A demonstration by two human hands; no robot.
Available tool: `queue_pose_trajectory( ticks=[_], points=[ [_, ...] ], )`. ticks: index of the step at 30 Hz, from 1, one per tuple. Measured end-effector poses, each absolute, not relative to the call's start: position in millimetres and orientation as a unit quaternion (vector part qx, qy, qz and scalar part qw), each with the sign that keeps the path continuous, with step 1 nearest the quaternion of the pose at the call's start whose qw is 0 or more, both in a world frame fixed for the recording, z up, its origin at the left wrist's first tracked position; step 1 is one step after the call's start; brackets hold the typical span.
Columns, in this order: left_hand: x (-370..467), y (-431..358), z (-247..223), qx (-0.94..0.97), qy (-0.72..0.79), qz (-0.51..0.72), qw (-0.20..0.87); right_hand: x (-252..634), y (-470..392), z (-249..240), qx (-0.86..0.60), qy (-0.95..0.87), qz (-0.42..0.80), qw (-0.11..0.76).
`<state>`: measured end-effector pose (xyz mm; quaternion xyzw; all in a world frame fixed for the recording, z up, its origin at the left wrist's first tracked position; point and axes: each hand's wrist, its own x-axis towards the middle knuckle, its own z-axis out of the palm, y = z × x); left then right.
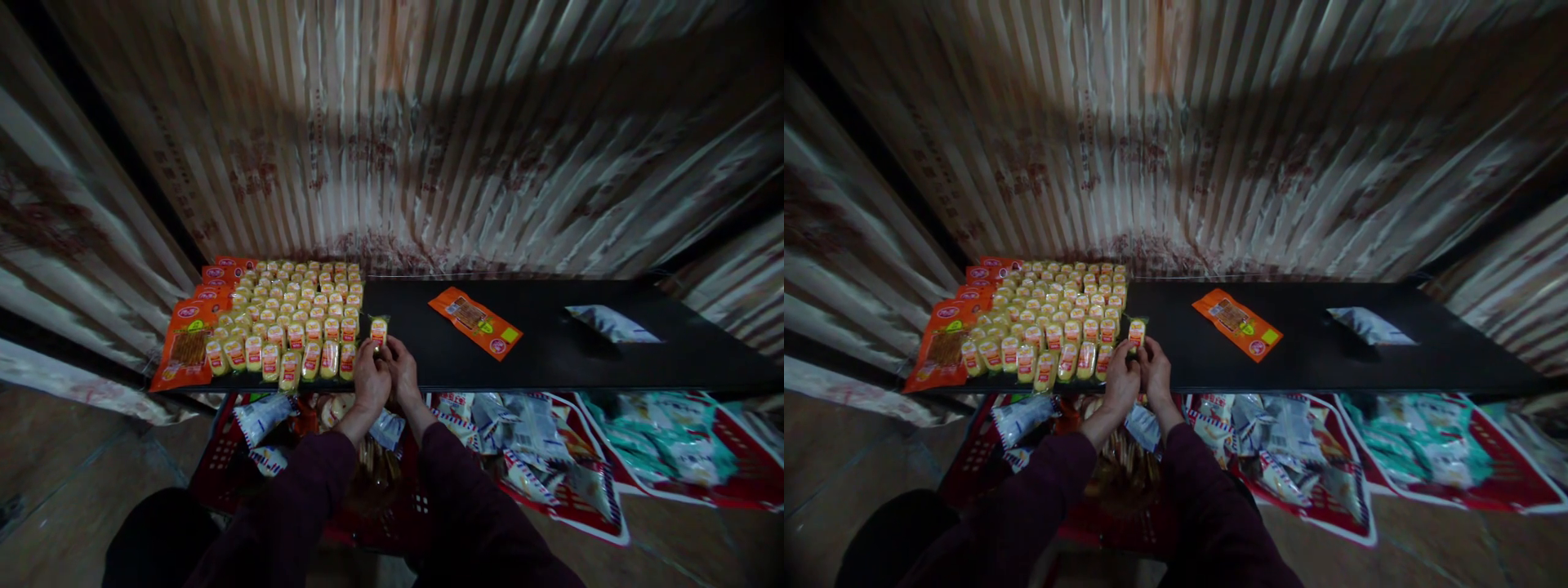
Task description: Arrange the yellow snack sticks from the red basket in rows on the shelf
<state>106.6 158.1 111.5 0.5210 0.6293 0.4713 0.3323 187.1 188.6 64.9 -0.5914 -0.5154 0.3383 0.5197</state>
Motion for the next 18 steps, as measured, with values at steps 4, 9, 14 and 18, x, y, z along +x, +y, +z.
queue_pose_trajectory(
  ticks=[4, 9, 14, 18],
  points=[
    [109, 166, 115, 0.513, 0.633, 0.468, 0.343, 189, 200, 64, -0.59, -0.516, 0.334, 0.524],
    [113, 178, 118, 0.505, 0.637, 0.463, 0.354, 191, 215, 63, -0.602, -0.521, 0.32, 0.513],
    [115, 197, 119, 0.507, 0.646, 0.447, 0.354, 189, 230, 65, -0.606, -0.518, 0.324, 0.509],
    [116, 208, 121, 0.505, 0.656, 0.443, 0.344, 188, 240, 66, -0.607, -0.513, 0.316, 0.518]
  ],
)
